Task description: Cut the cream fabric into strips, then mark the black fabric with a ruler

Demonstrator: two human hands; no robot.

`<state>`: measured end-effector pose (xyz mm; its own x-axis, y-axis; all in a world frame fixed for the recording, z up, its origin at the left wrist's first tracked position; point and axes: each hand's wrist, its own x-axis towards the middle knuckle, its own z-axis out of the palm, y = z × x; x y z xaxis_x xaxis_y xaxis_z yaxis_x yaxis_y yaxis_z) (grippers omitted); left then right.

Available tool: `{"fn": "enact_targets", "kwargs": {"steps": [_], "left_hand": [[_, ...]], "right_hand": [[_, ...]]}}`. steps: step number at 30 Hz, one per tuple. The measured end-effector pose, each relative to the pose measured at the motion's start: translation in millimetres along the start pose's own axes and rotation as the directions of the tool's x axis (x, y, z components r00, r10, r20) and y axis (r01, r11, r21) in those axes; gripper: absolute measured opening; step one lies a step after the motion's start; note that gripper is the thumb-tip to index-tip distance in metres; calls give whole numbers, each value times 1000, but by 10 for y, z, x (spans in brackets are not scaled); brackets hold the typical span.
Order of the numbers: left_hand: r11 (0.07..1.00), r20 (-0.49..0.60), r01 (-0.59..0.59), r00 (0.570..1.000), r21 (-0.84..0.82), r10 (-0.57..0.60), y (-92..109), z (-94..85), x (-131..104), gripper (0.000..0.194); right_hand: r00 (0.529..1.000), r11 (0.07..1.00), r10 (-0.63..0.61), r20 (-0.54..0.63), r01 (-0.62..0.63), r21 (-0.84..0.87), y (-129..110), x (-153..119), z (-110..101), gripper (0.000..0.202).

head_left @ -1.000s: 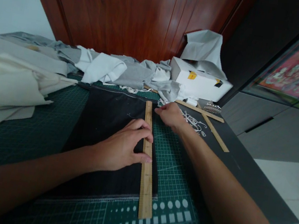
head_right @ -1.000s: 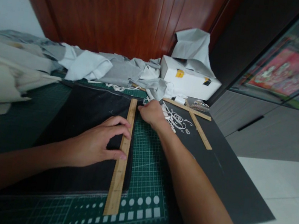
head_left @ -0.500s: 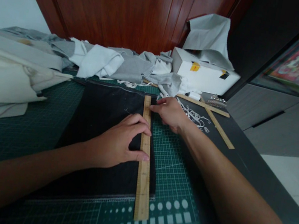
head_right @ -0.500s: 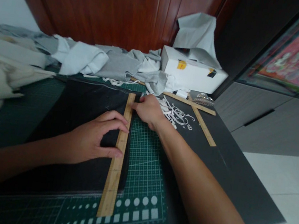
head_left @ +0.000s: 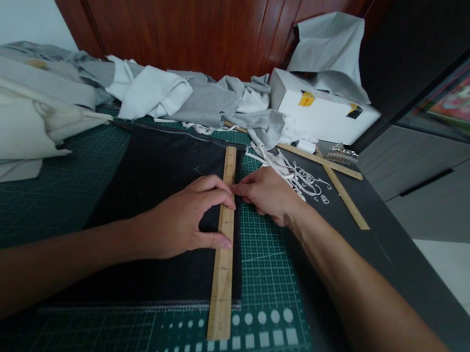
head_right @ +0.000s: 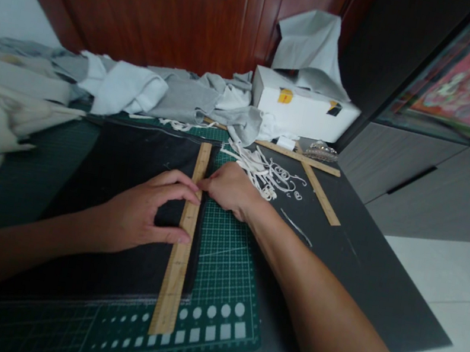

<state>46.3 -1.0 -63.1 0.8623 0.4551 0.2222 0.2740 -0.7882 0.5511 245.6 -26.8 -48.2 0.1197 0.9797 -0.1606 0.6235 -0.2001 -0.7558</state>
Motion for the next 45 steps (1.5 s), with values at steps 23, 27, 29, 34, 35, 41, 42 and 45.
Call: {"fn": "enact_targets", "kwargs": {"steps": [23, 27, 29, 34, 35, 41, 42, 45], "left_hand": [[999, -7, 25, 1000, 23, -25, 7, 5, -7, 45], [1000, -2, 18, 1000, 16, -18, 3, 10, -6, 44], [1000, 0, 18, 1000, 13, -18, -4, 10, -11, 44], [1000, -4, 11, 1000, 8, -10, -18, 7, -16, 45], [1000, -5, 13, 1000, 5, -13, -17, 6, -17, 44], [999, 5, 39, 999, -19, -39, 13, -9, -30, 43], [999, 9, 41, 999, -24, -41, 19, -13, -33, 43], [998, 18, 43, 999, -39, -42, 30, -21, -43, 42]], "right_hand": [[998, 999, -34, -51, 34, 2, -8, -88, 78, 18], [1000, 1000, -9, 21, 9, 17, -5, -132, 38, 20], [999, 1000, -21, 37, 21, 6, -1, -145, 23, 16], [995, 990, -93, -19, 91, -104, -39, -169, 26, 10], [993, 987, -107, -39, 101, -127, -50, -174, 30, 9], [986, 981, -139, -96, 124, -148, -49, -192, 39, 2], [987, 984, -134, -86, 123, -130, -37, -193, 38, 7], [993, 993, -107, -52, 104, -64, 7, -184, 45, 26]]}}
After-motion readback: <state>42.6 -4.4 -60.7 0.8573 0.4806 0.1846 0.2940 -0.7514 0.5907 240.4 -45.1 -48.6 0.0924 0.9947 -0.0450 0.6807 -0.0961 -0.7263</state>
